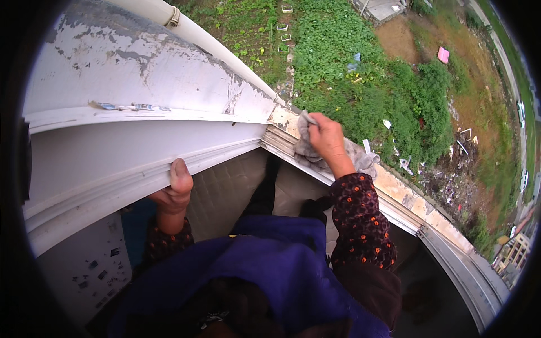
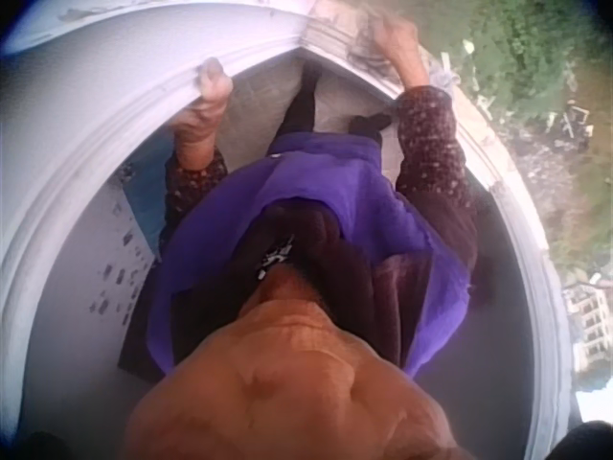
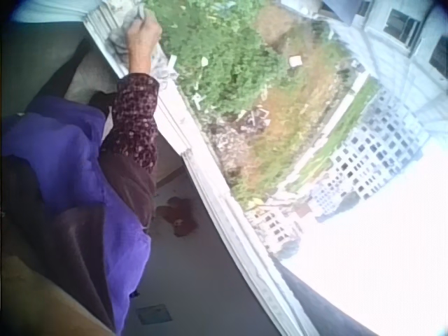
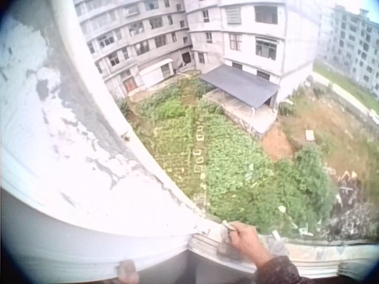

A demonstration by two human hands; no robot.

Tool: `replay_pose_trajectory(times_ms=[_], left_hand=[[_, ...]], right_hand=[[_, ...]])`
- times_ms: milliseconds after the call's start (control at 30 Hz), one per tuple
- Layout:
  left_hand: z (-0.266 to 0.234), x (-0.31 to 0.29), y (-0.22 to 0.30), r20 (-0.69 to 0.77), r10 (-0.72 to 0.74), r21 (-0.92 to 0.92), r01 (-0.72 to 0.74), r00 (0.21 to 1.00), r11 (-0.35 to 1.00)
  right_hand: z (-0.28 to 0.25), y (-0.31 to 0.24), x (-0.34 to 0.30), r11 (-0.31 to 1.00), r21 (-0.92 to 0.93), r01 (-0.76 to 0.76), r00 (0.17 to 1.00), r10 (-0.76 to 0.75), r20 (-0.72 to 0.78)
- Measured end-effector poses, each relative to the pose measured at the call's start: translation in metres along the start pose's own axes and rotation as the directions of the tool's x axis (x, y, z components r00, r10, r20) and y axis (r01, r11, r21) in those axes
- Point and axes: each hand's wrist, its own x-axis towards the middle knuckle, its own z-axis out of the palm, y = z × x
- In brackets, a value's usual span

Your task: The person wipes the white window frame and sill with a grey cloth, moving along the length of the frame and cleaning both the top and side sections. The person briefly steps onto a mattress to reach higher areas before returning to the window frame.

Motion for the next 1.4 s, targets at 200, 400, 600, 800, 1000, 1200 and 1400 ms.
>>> replay_pose_trajectory(times_ms=[200,400,600,800,1000,1200,1400], left_hand=[[0.004,0.005,0.0,-0.012,-0.014,-0.044,0.014,1.0,0.999],[0.004,-0.001,-0.004,0.008,0.024,-0.066,-0.024,1.0,0.998],[0.002,0.003,-0.002,0.003,0.021,-0.062,-0.021,1.0,0.998],[0.001,-0.003,0.0,-0.004,0.016,0.012,-0.016,1.0,1.0],[0.003,0.004,-0.005,-0.035,0.015,-0.067,-0.017,0.999,0.998],[0.005,0.003,-0.002,-0.018,0.012,-0.06,-0.013,1.0,0.998],[0.001,-0.005,-0.001,0.013,0.025,-0.017,-0.025,1.0,1.0]], right_hand=[[-0.07,0.048,-0.049,0.7,0.676,-0.227,0.894,0.426,-0.14],[0.004,-0.055,-0.007,0.985,-0.029,0.171,0.985,-0.172,-0.02],[0.07,-0.03,0.0,0.786,-0.475,0.395,0.918,-0.318,0.236],[0.071,-0.032,-0.005,0.745,-0.519,0.419,0.903,-0.281,0.325],[0.075,-0.023,0.001,0.775,-0.469,0.423,0.892,-0.266,0.365],[0.056,-0.011,-0.005,0.777,-0.48,0.408,0.895,-0.237,0.378],[-0.049,0.041,-0.031,0.275,0.961,0.002,0.785,0.595,-0.172]])
